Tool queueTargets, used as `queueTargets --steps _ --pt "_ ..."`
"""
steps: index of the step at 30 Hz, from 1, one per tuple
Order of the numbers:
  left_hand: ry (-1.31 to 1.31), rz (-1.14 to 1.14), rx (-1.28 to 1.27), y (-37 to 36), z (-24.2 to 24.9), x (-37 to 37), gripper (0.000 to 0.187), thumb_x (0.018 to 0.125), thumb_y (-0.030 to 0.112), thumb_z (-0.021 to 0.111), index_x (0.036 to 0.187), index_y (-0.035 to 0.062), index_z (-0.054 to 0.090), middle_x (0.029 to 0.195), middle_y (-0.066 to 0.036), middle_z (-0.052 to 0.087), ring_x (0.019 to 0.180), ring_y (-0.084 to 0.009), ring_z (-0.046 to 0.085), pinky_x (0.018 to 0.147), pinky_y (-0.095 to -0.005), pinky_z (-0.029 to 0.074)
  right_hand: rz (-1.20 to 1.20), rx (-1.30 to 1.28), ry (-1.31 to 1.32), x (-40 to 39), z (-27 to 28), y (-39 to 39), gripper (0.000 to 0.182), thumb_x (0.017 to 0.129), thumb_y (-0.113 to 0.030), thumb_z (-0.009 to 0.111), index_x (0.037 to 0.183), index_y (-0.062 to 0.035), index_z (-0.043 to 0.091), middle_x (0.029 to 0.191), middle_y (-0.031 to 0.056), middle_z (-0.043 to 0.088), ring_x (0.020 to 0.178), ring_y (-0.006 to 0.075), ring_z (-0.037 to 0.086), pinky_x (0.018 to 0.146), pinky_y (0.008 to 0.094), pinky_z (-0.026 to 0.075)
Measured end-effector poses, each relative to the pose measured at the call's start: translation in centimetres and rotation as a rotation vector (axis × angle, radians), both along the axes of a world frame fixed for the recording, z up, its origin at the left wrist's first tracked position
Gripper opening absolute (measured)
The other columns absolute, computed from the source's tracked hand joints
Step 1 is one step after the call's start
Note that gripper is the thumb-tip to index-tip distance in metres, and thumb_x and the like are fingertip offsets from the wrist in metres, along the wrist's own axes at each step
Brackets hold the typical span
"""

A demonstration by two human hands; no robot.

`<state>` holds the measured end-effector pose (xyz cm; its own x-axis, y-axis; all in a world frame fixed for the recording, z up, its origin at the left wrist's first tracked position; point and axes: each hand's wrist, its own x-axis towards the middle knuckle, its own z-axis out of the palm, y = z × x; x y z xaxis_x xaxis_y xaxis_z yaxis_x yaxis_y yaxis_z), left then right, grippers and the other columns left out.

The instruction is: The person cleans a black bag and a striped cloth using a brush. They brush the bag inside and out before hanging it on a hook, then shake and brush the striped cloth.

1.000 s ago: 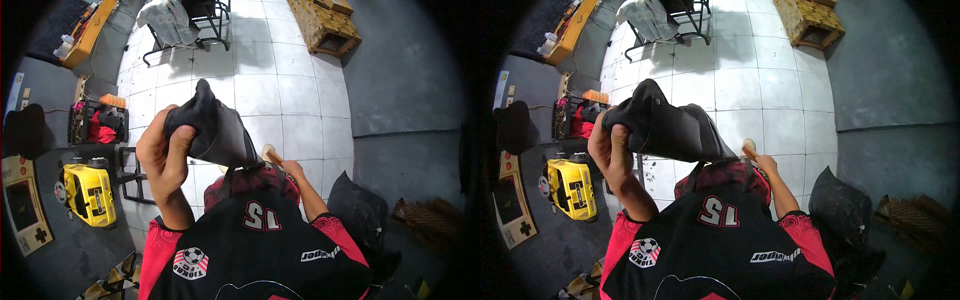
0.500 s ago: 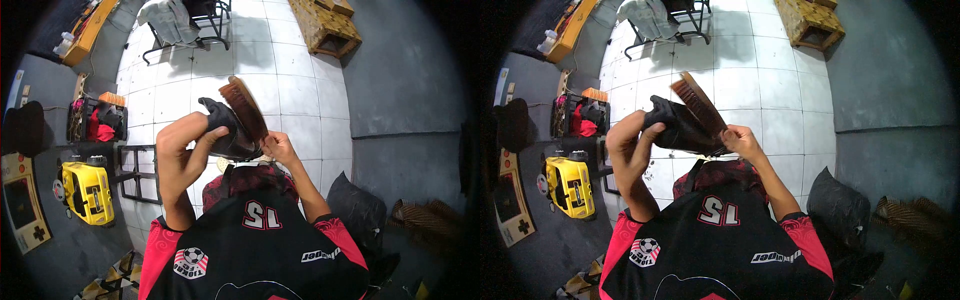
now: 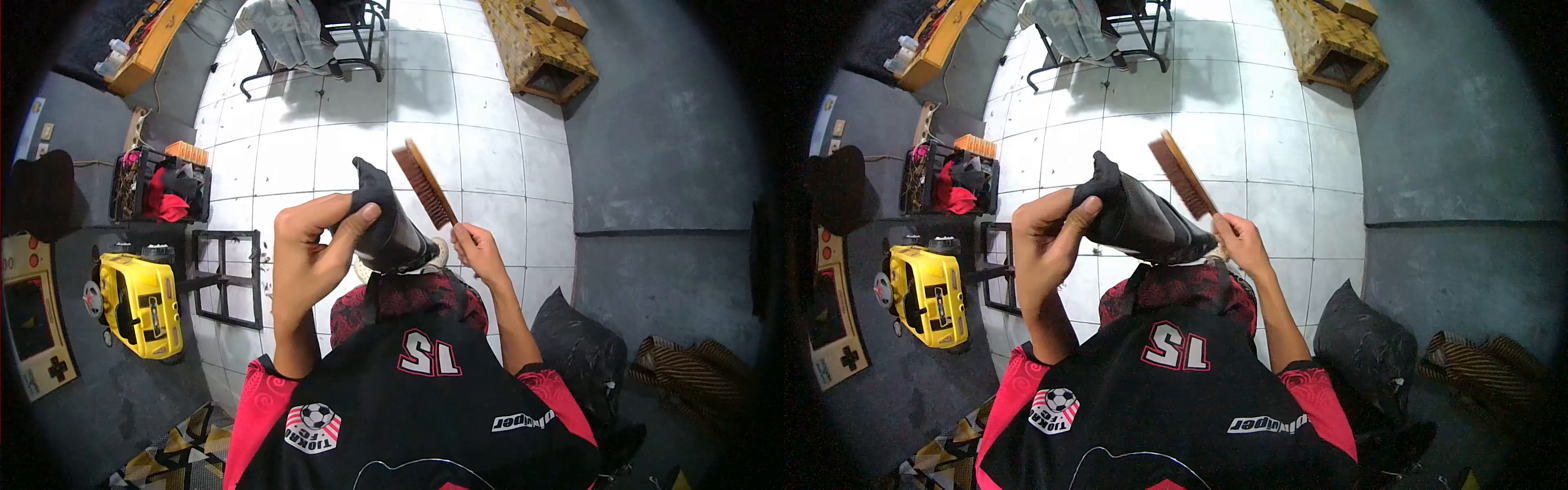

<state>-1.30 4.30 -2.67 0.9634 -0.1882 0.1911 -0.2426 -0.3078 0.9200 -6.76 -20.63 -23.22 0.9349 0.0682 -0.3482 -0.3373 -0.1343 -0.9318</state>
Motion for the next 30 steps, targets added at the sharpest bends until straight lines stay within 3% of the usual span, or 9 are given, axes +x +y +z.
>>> queueTargets --steps 2,8,13,16,19,22,25,27,30 --pt "-0.067 -0.045 0.028 -0.4 -0.3 0.2 0.022 0.077 0.001 0.064 0.063 -0.0057 0.048 0.05 -0.005 0.036 0.048 -0.0107 0.031 0.044 -0.0257 0.027 0.046 0.511 -0.144 0.3 5.7 1.8 0.04 0.091 -0.036 0.052 0.078 0.0019 0.056 0.054 -0.0003 0.041 0.05 0.008 0.04 0.046 0.0229 0.033" --pt "-0.179 -0.101 -0.027 -0.7 0.6 0.1 0.023 0.074 -0.004 0.064 0.061 -0.0054 0.045 0.052 -0.005 0.033 0.048 -0.0118 0.031 0.044 -0.027 0.025 0.182 0.54 -0.026 0.4 0.6 0.0 0.043 0.088 -0.04 0.055 0.079 0.0023 0.059 0.054 -0.003 0.041 0.047 0.0071 0.038 0.042 0.0234 0.031" --pt "-0.13 0.003 -0.087 0.2 1.2 -0.3 0.019 0.079 0.001 0.063 0.066 -0.0057 0.051 0.054 -0.002 0.038 0.052 -0.0088 0.032 0.046 -0.0248 0.023 0.134 -0.719 0.187 -3.0 -13.8 -4.5 0.049 0.083 -0.045 0.055 0.078 0.003 0.064 0.073 0.0161 0.065 0.061 0.0315 0.062 0.056 0.0404 0.046" --pt "0.015 0.027 -0.2 0.3 0.9 -0.6 0.012 0.083 0.004 0.06 0.082 -0.0081 0.06 0.06 0.0 0.048 0.058 -0.0057 0.039 0.049 -0.0207 0.029 0.187 -1.058 0.418 -5.4 -14.1 -5.4 0.05 0.082 -0.047 0.052 0.082 0.0009 0.066 0.08 0.0255 0.061 0.077 0.04 0.061 0.066 0.0467 0.046" --pt "0.135 -0.081 -0.227 0.3 0.3 -0.6 0.015 0.086 0.002 0.056 0.093 -0.0102 0.06 0.07 -0.001 0.053 0.063 -0.0051 0.043 0.054 -0.0191 0.035 0.158 -0.93 0.301 -5.8 -14.0 -5.3 0.049 0.082 -0.045 0.054 0.074 0.0017 0.064 0.073 0.0227 0.062 0.065 0.0349 0.06 0.062 0.0396 0.046" --pt "0.175 -0.202 -0.21 -0.4 -0.2 -0.3 0.011 0.086 -0.002 0.053 0.091 -0.0096 0.058 0.071 -0.002 0.052 0.064 -0.0054 0.042 0.053 -0.0191 0.034 -0.124 -0.53 -0.071 -3.5 -5.5 -1.6 0.04 0.088 -0.034 0.053 0.076 0.0035 0.059 0.064 0.0158 0.06 0.053 0.0281 0.056 0.052 0.0363 0.045" --pt "0.239 -0.192 -0.09 -0.5 -1.0 -0.2 0.006 0.085 -0.003 0.053 0.085 -0.0082 0.056 0.067 -0.004 0.05 0.062 -0.0061 0.039 0.052 -0.0207 0.033 -0.252 0.329 -0.067 -2.8 5.1 2.7 0.03 0.095 -0.029 0.045 0.085 -0.0028 0.054 0.057 -0.0041 0.041 0.045 0.003 0.038 0.039 0.0186 0.031" --pt "0.16 -0.181 -0.01 -1.3 -0.8 -0.1 0.006 0.083 -0.004 0.053 0.079 -0.0072 0.051 0.061 -0.005 0.044 0.059 -0.0068 0.035 0.05 -0.0217 0.032 -0.164 0.544 -0.205 -3.2 8.1 3.8 0.031 0.094 -0.029 0.046 0.087 -0.0001 0.054 0.058 -0.0029 0.043 0.044 0.005 0.038 0.038 0.0201 0.031" --pt "-0.001 -0.151 -0.046 -1.8 -0.9 0.2 0.005 0.082 -0.005 0.055 0.079 -0.0068 0.052 0.06 -0.004 0.044 0.058 -0.0067 0.036 0.05 -0.0207 0.032 -0.063 0.422 -0.259 -3.1 6.1 3.2 0.032 0.091 -0.031 0.053 0.089 0.0002 0.057 0.059 -0.0022 0.046 0.05 0.0034 0.039 0.044 0.0186 0.033"
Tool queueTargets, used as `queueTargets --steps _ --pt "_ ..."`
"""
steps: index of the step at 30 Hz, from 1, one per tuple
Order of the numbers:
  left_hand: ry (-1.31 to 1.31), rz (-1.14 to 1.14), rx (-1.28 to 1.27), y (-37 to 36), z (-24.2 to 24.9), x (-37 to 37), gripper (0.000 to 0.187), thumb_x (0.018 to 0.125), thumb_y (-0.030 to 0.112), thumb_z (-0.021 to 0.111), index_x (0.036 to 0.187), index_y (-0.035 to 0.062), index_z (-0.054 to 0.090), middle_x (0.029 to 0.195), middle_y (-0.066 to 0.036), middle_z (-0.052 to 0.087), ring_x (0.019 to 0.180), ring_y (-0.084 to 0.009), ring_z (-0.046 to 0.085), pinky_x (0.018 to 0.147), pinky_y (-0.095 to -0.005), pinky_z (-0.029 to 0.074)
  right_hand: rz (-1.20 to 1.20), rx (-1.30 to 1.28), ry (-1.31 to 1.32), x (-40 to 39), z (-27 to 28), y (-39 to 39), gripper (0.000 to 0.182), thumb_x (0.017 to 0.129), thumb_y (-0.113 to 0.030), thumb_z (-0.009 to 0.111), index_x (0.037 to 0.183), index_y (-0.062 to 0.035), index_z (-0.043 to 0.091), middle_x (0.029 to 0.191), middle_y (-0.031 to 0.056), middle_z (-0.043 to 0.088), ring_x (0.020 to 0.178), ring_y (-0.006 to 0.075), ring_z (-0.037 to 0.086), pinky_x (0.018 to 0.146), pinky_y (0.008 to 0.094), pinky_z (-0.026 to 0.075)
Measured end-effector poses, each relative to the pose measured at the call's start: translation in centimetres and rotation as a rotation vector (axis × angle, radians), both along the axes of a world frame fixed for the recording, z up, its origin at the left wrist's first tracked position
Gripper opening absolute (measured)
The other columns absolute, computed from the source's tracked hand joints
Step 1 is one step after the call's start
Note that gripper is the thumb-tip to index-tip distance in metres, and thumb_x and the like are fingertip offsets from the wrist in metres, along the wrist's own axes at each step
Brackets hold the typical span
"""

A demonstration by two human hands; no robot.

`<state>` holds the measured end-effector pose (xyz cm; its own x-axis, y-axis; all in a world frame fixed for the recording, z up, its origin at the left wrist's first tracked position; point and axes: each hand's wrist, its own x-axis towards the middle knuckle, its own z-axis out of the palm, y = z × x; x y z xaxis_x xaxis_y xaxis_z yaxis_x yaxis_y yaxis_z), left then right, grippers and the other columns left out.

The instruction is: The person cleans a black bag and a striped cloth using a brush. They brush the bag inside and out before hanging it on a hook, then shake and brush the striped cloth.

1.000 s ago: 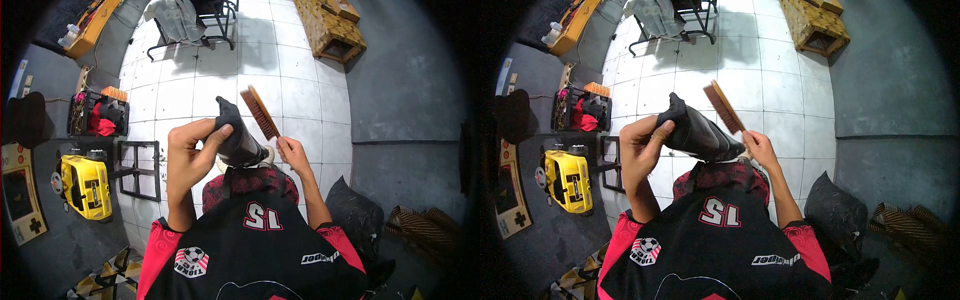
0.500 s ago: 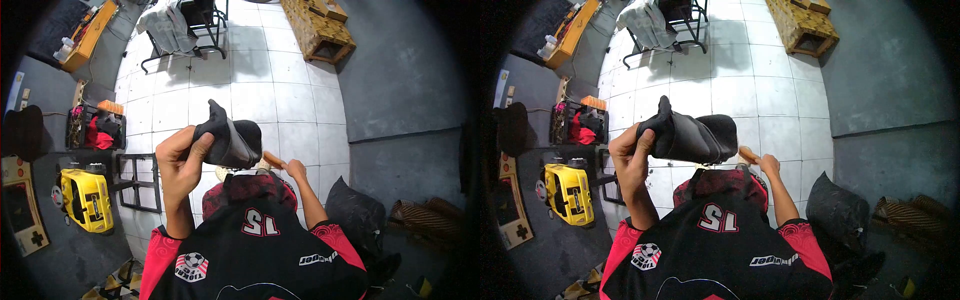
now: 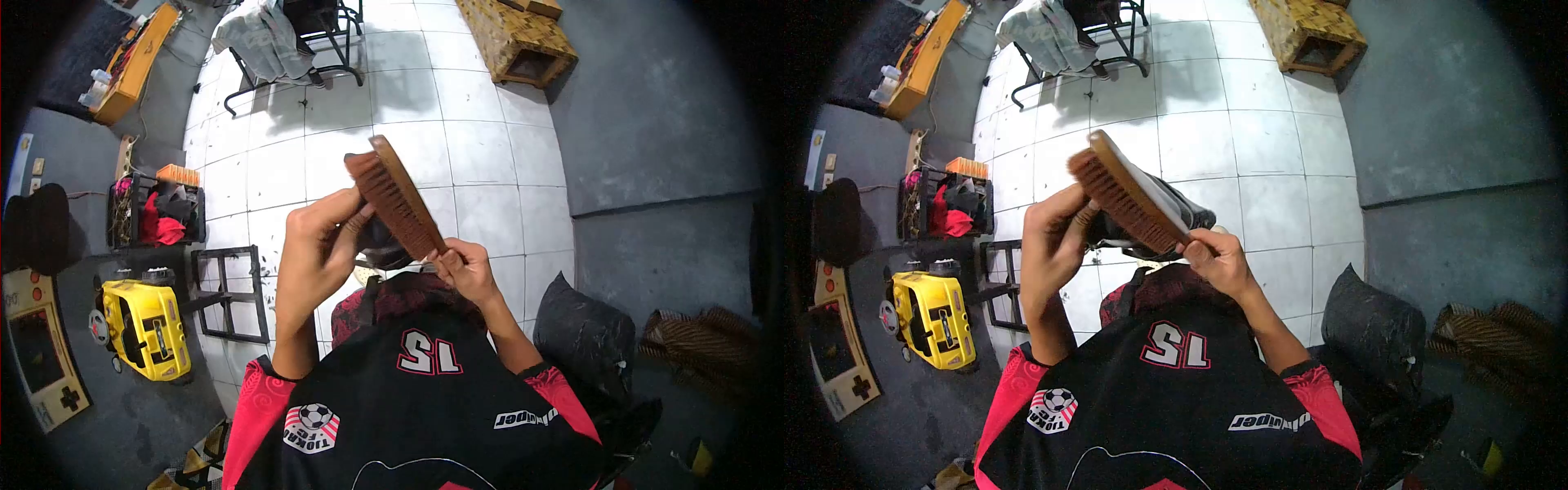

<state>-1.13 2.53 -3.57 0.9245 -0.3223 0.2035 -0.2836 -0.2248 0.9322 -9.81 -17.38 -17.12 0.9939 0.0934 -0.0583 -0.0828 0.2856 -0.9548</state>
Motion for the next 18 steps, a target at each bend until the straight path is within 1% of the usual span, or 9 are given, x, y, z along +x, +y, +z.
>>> queueTargets --steps 2,5,7,10,13,14,16,17,18 --pt "0.046 0.004 -0.01 1.0 0.3 0.3 0.003 0.083 -0.004 0.055 0.083 -0.0069 0.055 0.062 -0.005 0.049 0.059 -0.0062 0.039 0.051 -0.0204 0.034 -0.034 -0.07 0.131 0.4 -2.9 -1.0 0.036 0.089 -0.033 0.056 0.084 0.0031 0.058 0.062 -0.0013 0.048 0.055 0.0029 0.038 0.049 0.019 0.034" --pt "0.081 0.007 -0.198 1.4 2.1 0.0 0.022 0.086 0.0 0.055 0.106 -0.0075 0.059 0.083 -0.007 0.063 0.075 -0.0076 0.056 0.066 -0.02 0.046 -0.1 -0.579 0.385 0.8 -12.0 -3.9 0.04 0.089 -0.035 0.052 0.082 0.0039 0.06 0.064 0.0065 0.058 0.054 0.0135 0.052 0.052 0.0286 0.042" --pt "0.11 0.033 -0.302 1.4 2.4 0.1 0.027 0.088 0.002 0.053 0.113 -0.0072 0.056 0.09 -0.009 0.064 0.081 -0.01 0.058 0.073 -0.0204 0.047 -0.079 -1.073 0.369 -1.0 -19.0 -6.1 0.044 0.09 -0.037 0.045 0.08 0.0021 0.063 0.069 0.0186 0.063 0.067 0.0331 0.062 0.063 0.0401 0.047" --pt "0.179 0.054 -0.435 1.4 2.4 0.3 0.029 0.09 0.005 0.05 0.117 -0.008 0.052 0.094 -0.008 0.063 0.083 -0.009 0.056 0.074 -0.0204 0.046 0.106 -1.386 0.597 -3.2 -23.7 -7.2 0.049 0.09 -0.043 0.043 0.08 0.0018 0.062 0.073 0.0237 0.06 0.069 0.0383 0.06 0.062 0.0399 0.046" --pt "0.257 0.085 -0.397 1.1 1.7 0.4 0.028 0.092 0.009 0.05 0.115 -0.0078 0.053 0.089 -0.003 0.06 0.08 -0.006 0.053 0.071 -0.0187 0.044 -0.092 -0.947 0.418 -2.3 -18.3 -4.1 0.043 0.091 -0.035 0.041 0.086 0.0022 0.062 0.085 0.0268 0.06 0.082 0.0425 0.059 0.071 0.0454 0.046" --pt "0.28 0.071 -0.35 1.0 0.9 0.5 0.028 0.092 0.009 0.05 0.114 -0.007 0.053 0.088 -0.002 0.059 0.079 -0.0053 0.052 0.069 -0.0182 0.043 -0.174 -0.886 0.261 -1.5 -14.9 -2.6 0.041 0.093 -0.034 0.038 0.086 0.0018 0.057 0.073 0.0183 0.061 0.065 0.0336 0.06 0.058 0.0399 0.046" --pt "0.315 0.078 -0.334 0.5 -0.8 0.6 0.026 0.092 0.01 0.051 0.112 -0.0052 0.055 0.083 0.001 0.056 0.074 -0.0032 0.048 0.063 -0.0171 0.04 -0.152 -0.252 0.372 0.0 -8.5 -0.3 0.036 0.096 -0.033 0.035 0.086 -0.002 0.051 0.06 0.0044 0.048 0.051 0.0153 0.049 0.046 0.0293 0.039" --pt "0.339 0.073 -0.383 0.1 -1.4 0.6 0.026 0.092 0.01 0.051 0.112 -0.0048 0.055 0.083 0.002 0.055 0.073 -0.0025 0.047 0.062 -0.0172 0.039 -0.15 -0.064 0.314 0.4 -5.0 1.0 0.035 0.097 -0.032 0.032 0.085 -0.0046 0.048 0.059 -0.0025 0.038 0.049 0.005 0.035 0.042 0.0217 0.03" --pt "0.359 0.064 -0.413 -0.3 -1.7 0.6 0.028 0.092 0.011 0.049 0.115 -0.005 0.052 0.09 -0.003 0.058 0.079 -0.007 0.053 0.068 -0.0217 0.045 -0.117 -0.085 0.185 0.6 -3.0 1.6 0.034 0.097 -0.032 0.032 0.086 -0.0037 0.048 0.059 -0.0012 0.041 0.049 0.0063 0.039 0.043 0.0228 0.032"
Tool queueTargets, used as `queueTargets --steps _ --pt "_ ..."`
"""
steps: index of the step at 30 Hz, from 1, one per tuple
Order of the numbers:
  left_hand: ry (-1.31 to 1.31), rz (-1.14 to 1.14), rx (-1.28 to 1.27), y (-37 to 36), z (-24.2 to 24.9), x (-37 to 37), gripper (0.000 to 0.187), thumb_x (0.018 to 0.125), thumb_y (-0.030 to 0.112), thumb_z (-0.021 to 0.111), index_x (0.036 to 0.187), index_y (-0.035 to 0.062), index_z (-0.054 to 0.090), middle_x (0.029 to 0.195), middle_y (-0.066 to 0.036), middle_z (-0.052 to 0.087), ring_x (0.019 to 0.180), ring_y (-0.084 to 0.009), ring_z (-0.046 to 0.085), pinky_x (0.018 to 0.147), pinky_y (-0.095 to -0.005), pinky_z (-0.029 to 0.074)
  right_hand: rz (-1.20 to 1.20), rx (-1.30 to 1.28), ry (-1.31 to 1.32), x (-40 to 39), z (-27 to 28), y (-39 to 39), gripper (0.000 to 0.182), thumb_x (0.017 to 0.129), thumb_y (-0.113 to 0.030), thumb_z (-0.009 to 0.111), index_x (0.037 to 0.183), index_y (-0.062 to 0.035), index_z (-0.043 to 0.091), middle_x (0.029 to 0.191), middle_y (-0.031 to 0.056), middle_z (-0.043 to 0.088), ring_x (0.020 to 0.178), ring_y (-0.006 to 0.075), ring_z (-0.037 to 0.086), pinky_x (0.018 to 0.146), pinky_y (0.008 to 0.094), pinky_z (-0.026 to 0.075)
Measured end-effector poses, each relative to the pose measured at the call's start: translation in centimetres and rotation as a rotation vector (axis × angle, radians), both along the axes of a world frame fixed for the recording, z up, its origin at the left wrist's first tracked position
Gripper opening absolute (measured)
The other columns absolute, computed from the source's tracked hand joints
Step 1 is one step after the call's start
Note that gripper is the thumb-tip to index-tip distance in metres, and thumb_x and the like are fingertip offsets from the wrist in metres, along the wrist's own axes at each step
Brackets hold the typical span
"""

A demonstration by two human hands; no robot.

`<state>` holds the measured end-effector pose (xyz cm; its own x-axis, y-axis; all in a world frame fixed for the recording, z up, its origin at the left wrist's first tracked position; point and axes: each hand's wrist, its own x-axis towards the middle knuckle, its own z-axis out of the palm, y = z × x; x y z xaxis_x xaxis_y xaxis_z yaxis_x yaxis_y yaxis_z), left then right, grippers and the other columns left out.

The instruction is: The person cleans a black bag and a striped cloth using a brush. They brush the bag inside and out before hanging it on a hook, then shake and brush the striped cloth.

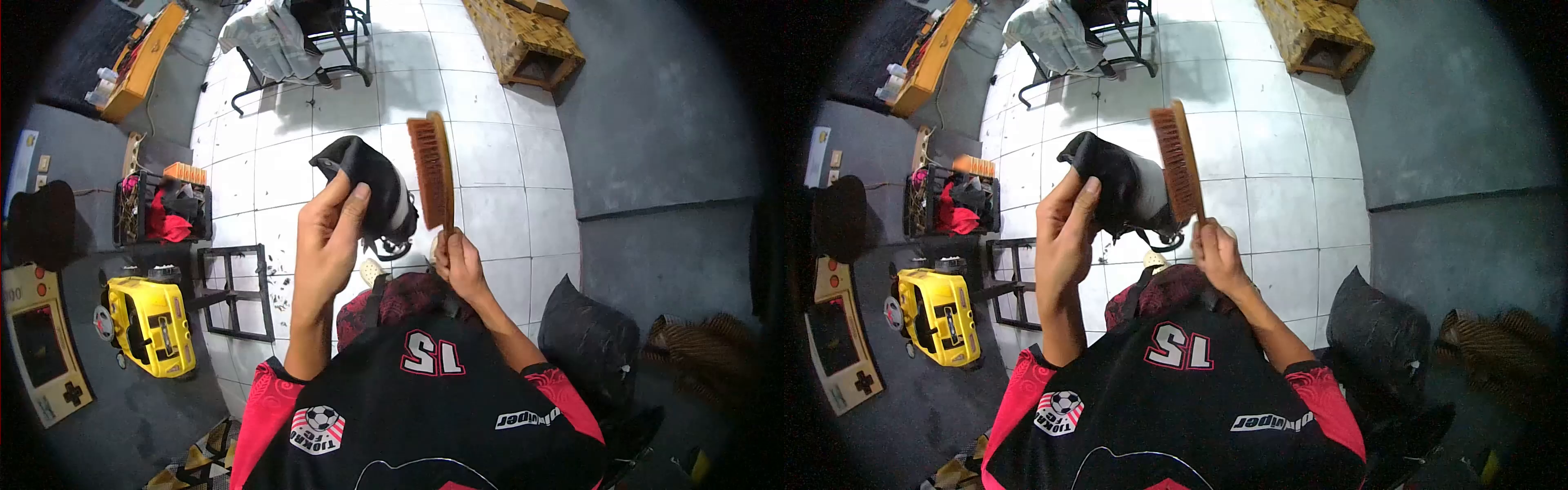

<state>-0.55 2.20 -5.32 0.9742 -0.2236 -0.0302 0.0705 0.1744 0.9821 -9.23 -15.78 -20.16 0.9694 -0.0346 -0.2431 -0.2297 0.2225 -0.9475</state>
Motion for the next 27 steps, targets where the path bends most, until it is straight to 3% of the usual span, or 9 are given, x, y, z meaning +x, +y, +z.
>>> queueTargets --steps 4,8,11,12,15,18,21,23,27 --pt "0.006 0.066 -0.079 -1.0 0.5 -0.2 0.034 0.092 0.011 0.047 0.122 -0.0039 0.044 0.1 -0.01 0.06 0.085 -0.0134 0.061 0.074 -0.0271 0.052 0.126 -0.479 -0.378 1.8 0.5 0.6 0.037 0.097 -0.034 0.031 0.09 -0.0004 0.046 0.06 0.0114 0.051 0.057 0.0202 0.055 0.052 0.0329 0.042" --pt "-0.028 0.126 -0.376 -0.3 2.6 -0.5 0.037 0.092 0.01 0.047 0.127 -0.0025 0.04 0.107 -0.012 0.059 0.091 -0.0166 0.062 0.076 -0.0294 0.054 -0.064 -0.661 -0.082 3.3 -9.3 -0.3 0.038 0.096 -0.033 0.032 0.085 -0.0011 0.049 0.067 0.0188 0.057 0.065 0.0378 0.058 0.058 0.0428 0.043" --pt "-0.099 0.142 -0.495 0.1 3.8 -0.8 0.04 0.092 0.008 0.046 0.13 -0.0005 0.037 0.111 -0.013 0.058 0.095 -0.0175 0.061 0.078 -0.0291 0.054 0.417 -1.061 0.212 1.6 -22.5 -4.7 0.058 0.094 -0.04 0.025 0.083 0.0052 0.06 0.085 0.0276 0.059 0.085 0.0419 0.057 0.075 0.046 0.044" --pt "-0.095 0.167 -0.482 0.4 3.8 -0.8 0.039 0.092 0.008 0.046 0.129 -0.0002 0.038 0.11 -0.012 0.059 0.094 -0.0168 0.061 0.077 -0.0284 0.054 0.59 -1.093 0.299 0.8 -23.4 -5.3 0.063 0.093 -0.043 0.024 0.084 0.0065 0.062 0.091 0.0303 0.059 0.091 0.0431 0.057 0.079 0.0463 0.044" --pt "-0.08 0.192 -0.472 1.4 1.8 -0.4 0.036 0.092 0.01 0.048 0.125 0.0008 0.04 0.102 -0.008 0.061 0.085 -0.0127 0.062 0.068 -0.0238 0.053 0.285 -0.944 0.391 -0.4 -21.2 -4.0 0.066 0.092 -0.047 0.027 0.085 0.0092 0.062 0.091 0.0348 0.056 0.097 0.0437 0.056 0.081 0.045 0.044" --pt "0.076 0.219 -0.336 0.6 -1.1 -1.1 0.038 0.091 0.012 0.051 0.124 0.0011 0.034 0.083 -0.002 0.057 0.065 -0.0043 0.052 0.054 -0.0174 0.042 0.111 -0.269 0.605 1.3 -13.5 -1.5 0.052 0.091 -0.053 0.037 0.083 -0.0044 0.053 0.07 0.013 0.059 0.069 0.0219 0.061 0.067 0.0316 0.049" --pt "0.224 0.189 -0.326 -1.0 -6.1 -2.3 0.045 0.091 0.01 0.05 0.125 -0.0016 0.022 0.07 0.002 0.048 0.057 -0.0016 0.041 0.049 -0.0172 0.034 -0.076 0.379 0.356 1.6 -1.7 2.8 0.041 0.089 -0.052 0.046 0.087 -0.0106 0.044 0.076 0.0023 0.052 0.069 0.0103 0.054 0.067 0.0231 0.045" --pt "0.34 0.209 -0.413 -1.7 -9.1 -3.8 0.025 0.091 0.015 0.052 0.107 0.0068 0.036 0.079 -0.002 0.054 0.063 -0.0037 0.049 0.051 -0.0165 0.039 -0.035 0.208 0.109 1.2 -0.1 4.7 0.039 0.087 -0.046 0.053 0.09 -0.0083 0.044 0.084 0.002 0.053 0.077 0.0085 0.052 0.07 0.022 0.044" --pt "0.44 0.102 -0.382 -0.6 -10.5 -4.7 0.023 0.091 0.013 0.052 0.106 0.0054 0.036 0.079 -0.003 0.054 0.069 -0.0067 0.052 0.06 -0.0197 0.044 -0.205 -0.012 -0.133 1.2 -0.4 8.0 0.032 0.081 -0.019 0.068 0.093 -0.0065 0.042 0.082 -0.0035 0.04 0.074 0.0039 0.041 0.064 0.019 0.038"
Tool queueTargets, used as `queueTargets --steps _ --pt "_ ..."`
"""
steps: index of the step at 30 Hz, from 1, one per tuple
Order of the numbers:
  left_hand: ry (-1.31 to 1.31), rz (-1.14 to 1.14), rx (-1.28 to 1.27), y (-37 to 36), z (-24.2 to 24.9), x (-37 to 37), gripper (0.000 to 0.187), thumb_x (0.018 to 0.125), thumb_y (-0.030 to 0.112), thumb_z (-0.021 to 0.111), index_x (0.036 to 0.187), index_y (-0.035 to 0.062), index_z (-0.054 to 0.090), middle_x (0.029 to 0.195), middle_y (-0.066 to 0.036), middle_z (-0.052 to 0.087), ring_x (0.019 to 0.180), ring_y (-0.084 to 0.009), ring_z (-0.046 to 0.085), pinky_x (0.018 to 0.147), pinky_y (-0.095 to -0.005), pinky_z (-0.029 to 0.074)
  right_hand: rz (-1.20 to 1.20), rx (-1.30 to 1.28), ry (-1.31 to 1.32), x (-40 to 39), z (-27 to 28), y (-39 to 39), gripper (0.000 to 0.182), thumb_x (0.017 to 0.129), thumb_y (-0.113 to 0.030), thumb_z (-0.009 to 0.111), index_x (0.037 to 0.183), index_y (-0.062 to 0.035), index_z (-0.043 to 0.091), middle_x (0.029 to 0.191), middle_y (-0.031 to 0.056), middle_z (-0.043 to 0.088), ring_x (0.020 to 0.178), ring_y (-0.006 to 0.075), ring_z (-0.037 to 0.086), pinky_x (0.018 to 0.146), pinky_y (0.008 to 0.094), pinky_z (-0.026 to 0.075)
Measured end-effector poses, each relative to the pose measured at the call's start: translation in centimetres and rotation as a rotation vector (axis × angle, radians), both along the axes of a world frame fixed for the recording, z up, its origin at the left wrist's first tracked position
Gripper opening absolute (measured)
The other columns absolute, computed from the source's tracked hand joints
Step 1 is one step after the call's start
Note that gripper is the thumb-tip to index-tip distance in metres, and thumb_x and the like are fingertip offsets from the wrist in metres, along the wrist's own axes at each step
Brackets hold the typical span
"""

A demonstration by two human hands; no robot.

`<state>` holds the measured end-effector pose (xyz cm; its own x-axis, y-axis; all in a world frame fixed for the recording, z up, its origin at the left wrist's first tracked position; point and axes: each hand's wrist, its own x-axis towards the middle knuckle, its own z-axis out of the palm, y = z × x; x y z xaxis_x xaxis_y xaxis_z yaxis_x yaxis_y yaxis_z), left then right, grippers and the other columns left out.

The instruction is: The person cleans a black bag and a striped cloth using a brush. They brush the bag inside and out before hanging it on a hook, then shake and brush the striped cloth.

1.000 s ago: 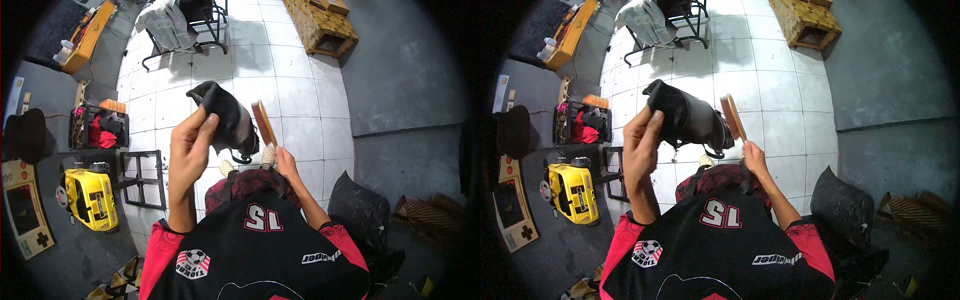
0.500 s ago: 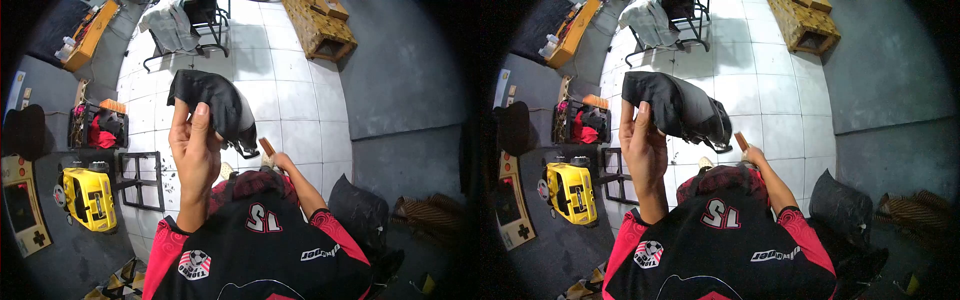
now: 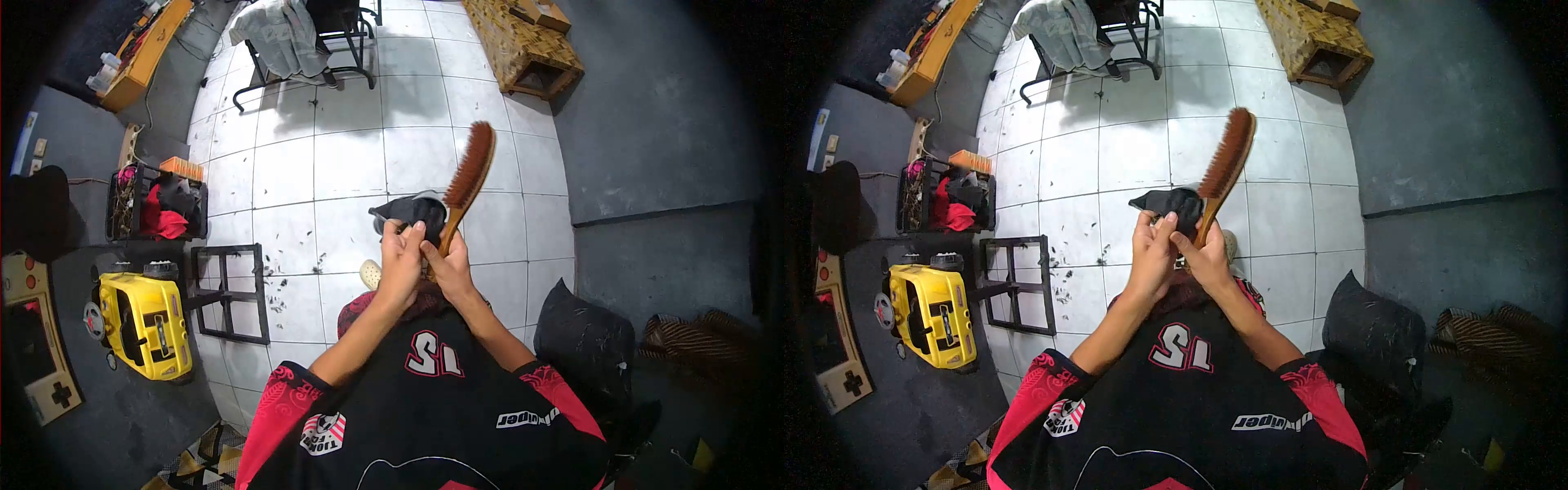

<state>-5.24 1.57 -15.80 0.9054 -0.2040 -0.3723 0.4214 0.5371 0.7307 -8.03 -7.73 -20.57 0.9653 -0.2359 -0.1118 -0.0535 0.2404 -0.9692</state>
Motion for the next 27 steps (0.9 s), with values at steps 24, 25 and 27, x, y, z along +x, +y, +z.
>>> queueTargets --steps 24,25,27 --pt "-0.865 -0.153 1.098 6.3 -11.3 2.9 0.017 0.073 -0.005 0.05 0.089 0.0003 0.053 0.079 -0.017 0.056 0.079 -0.0358 0.055 0.07 -0.0405 0.045 0.268 -0.723 0.185 -0.8 1.7 -3.2 0.029 0.066 -0.007 0.068 0.08 -0.0051 0.042 0.069 -0.0003 0.044 0.061 0.01 0.044 0.053 0.0267 0.038" --pt "-0.839 -0.175 1.116 6.6 -11.1 3.9 0.017 0.073 -0.005 0.049 0.089 0.0005 0.053 0.078 -0.017 0.056 0.078 -0.0356 0.055 0.069 -0.0398 0.045 0.23 -0.782 0.191 -0.6 2.1 -3.3 0.028 0.067 -0.008 0.067 0.079 -0.0046 0.043 0.067 -0.0003 0.043 0.059 0.0101 0.042 0.053 0.0269 0.037" --pt "-0.671 -0.362 1.03 7.0 -10.7 5.9 0.022 0.073 -0.001 0.052 0.095 0.0013 0.052 0.081 -0.018 0.055 0.081 -0.036 0.054 0.072 -0.039 0.045 0.162 -0.841 0.167 -0.1 2.2 -3.9 0.024 0.068 -0.008 0.066 0.078 -0.0033 0.045 0.062 -0.0001 0.041 0.058 0.0096 0.04 0.052 0.0262 0.036"
